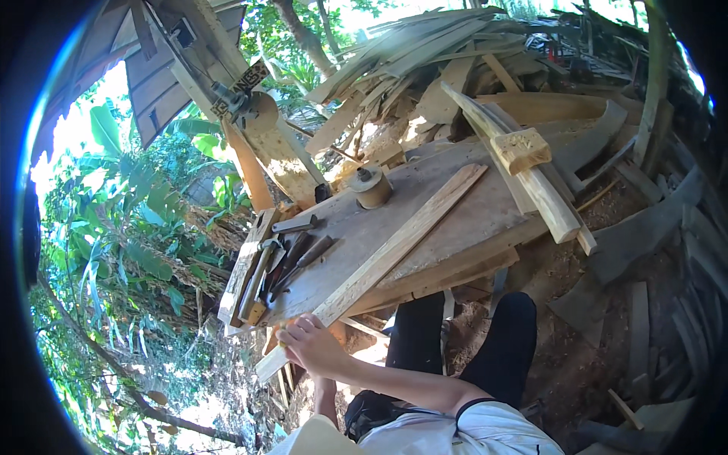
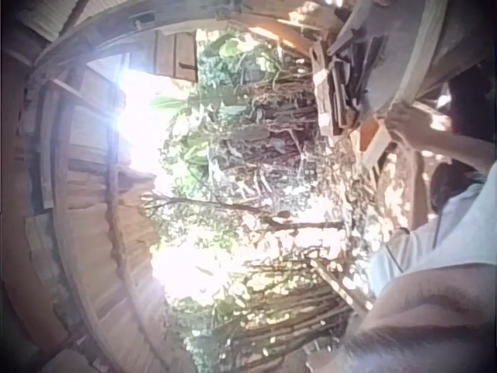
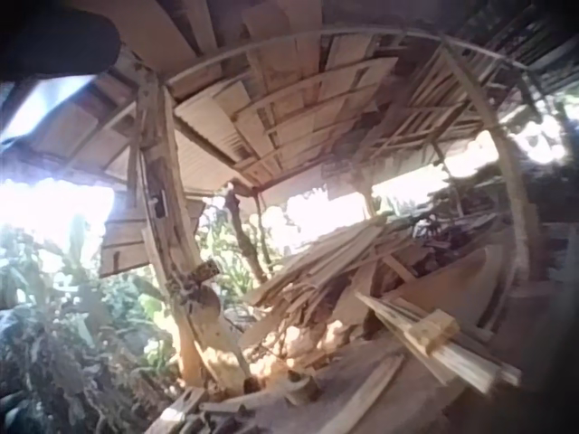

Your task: The person smooths a wooden plank by hand, then uses a chisel and hammer to carve along its length. Afterward, they brush away wood shavings from the plank and workbench.

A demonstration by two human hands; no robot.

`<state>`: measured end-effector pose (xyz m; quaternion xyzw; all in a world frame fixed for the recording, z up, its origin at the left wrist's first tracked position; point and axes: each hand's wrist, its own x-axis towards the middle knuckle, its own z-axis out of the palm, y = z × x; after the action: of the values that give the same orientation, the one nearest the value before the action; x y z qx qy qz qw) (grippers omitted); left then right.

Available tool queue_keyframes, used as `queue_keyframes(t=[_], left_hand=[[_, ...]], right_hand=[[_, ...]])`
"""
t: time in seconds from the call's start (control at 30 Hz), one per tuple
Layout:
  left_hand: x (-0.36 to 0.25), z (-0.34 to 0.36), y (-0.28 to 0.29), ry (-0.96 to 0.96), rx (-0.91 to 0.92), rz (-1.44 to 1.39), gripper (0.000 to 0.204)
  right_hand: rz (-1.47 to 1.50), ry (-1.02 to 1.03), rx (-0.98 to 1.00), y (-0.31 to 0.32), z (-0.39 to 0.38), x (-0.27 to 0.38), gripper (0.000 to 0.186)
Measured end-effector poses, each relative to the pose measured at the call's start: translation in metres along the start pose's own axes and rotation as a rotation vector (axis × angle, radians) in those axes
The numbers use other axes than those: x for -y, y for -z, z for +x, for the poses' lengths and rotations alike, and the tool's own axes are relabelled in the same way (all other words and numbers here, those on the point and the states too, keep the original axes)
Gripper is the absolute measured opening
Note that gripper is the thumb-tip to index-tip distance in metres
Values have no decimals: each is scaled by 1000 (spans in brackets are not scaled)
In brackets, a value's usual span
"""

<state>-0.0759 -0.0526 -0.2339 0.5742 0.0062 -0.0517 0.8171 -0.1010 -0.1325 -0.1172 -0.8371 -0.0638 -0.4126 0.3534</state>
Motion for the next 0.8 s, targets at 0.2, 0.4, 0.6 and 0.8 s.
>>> queue_keyframes(t=[0.2, 0.4, 0.6, 0.8], left_hand=[[20, 0, -17, 70, 2, -60, 45], [17, 27, -13, -78, -154, -178, 44], [-1, 15, -34, 89, 71, -145, 42], [9, 25, -38, 68, 72, -133, 51]], right_hand=[[166, 222, 334, -28, -13, 29, 14], [456, -83, 109, -5, 0, -5, 24], [-302, -335, -252, 169, 25, -174, 18], [-569, -159, -338, 216, 43, -180, 9]])
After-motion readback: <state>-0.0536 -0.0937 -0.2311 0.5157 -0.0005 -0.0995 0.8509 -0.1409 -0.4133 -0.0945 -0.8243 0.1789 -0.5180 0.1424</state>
